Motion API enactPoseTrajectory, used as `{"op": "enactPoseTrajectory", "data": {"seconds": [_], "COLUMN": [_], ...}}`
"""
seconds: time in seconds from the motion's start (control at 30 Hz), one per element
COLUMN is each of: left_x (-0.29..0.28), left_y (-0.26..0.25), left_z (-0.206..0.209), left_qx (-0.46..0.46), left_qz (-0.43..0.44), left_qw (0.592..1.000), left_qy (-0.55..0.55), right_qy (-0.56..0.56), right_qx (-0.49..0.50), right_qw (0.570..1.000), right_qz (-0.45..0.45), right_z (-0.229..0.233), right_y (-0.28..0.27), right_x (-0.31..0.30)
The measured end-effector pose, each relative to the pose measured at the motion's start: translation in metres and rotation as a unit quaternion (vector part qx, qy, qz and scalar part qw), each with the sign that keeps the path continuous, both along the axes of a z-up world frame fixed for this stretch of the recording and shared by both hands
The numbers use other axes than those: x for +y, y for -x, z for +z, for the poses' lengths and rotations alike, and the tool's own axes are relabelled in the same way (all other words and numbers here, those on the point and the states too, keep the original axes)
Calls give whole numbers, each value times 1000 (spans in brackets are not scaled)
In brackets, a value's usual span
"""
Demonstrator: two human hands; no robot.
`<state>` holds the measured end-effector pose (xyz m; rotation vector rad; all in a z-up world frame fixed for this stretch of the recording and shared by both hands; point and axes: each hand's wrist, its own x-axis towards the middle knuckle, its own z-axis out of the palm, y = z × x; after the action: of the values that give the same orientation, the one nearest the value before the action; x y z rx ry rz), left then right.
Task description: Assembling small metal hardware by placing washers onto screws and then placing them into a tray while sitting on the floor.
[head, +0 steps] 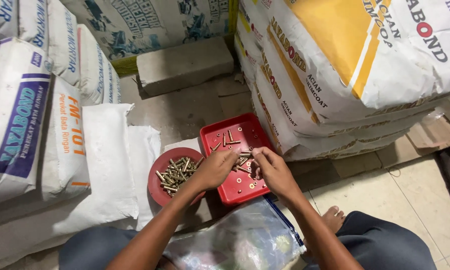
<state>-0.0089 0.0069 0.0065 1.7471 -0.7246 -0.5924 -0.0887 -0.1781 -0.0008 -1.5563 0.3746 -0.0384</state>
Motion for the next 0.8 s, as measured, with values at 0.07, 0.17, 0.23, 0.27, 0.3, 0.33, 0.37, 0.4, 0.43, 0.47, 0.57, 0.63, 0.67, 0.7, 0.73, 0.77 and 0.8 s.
{"op": "enactPoseTrajectory", "data": {"seconds": [0.07, 0.17, 0.23, 0.27, 0.3, 0.33, 0.37, 0.4, 0.43, 0.47, 0.57, 0.63, 0.67, 0.7, 0.73, 0.77, 0.8], "left_x": [-2, -8, -9, -8, -7, -8, -6, -6, -5, -3, 7, 11, 14, 17, 19, 16, 14], "left_y": [4, 4, 7, 8, 8, 4, 7, 9, 11, 15, 22, 20, 22, 24, 22, 22, 23], "left_z": [-1, -5, -11, -10, -8, -5, -10, -15, -22, -23, -29, -38, -30, -22, -13, -17, -23], "left_qx": [-26, 3, 29, 32, 60, 85, 83, 129, 175, 181, 193, 198, 204, 196, 184, 184, 170], "left_qz": [-5, 3, -2, 0, 6, 12, 13, 21, 29, 30, 25, 9, 7, 1, -3, -3, 40], "left_qw": [1000, 1000, 999, 999, 998, 996, 996, 990, 981, 980, 976, 977, 976, 978, 981, 981, 984], "left_qy": [-5, -19, -17, -17, 2, 22, 23, 50, 76, 77, 98, 82, 81, 72, 65, 66, -31], "right_qy": [2, 35, 18, 18, 6, -5, -4, -27, -51, -50, -60, -5, -6, -22, -36, -35, -83], "right_qx": [-6, 14, -1, 1, -5, -15, -17, -9, -2, 3, 31, 42, 47, 46, 39, 40, 24], "right_qw": [1000, 999, 999, 1000, 1000, 1000, 1000, 1000, 999, 999, 998, 999, 999, 999, 999, 999, 996], "right_qz": [-6, -23, -26, -24, -17, -11, -9, -2, 5, 5, -17, 4, 2, -1, -1, -1, 19], "right_z": [-10, -13, -14, -8, -1, 7, 11, 14, 17, 15, 0, -18, -17, -15, -12, -12, -13], "right_y": [1, -1, 1, 4, 7, 6, 8, 11, 13, 15, 16, 17, 18, 20, 17, 16, 17], "right_x": [-2, -7, -6, -3, 0, 2, 3, 4, 5, 8, 11, 6, 7, 9, 9, 6, 4]}}
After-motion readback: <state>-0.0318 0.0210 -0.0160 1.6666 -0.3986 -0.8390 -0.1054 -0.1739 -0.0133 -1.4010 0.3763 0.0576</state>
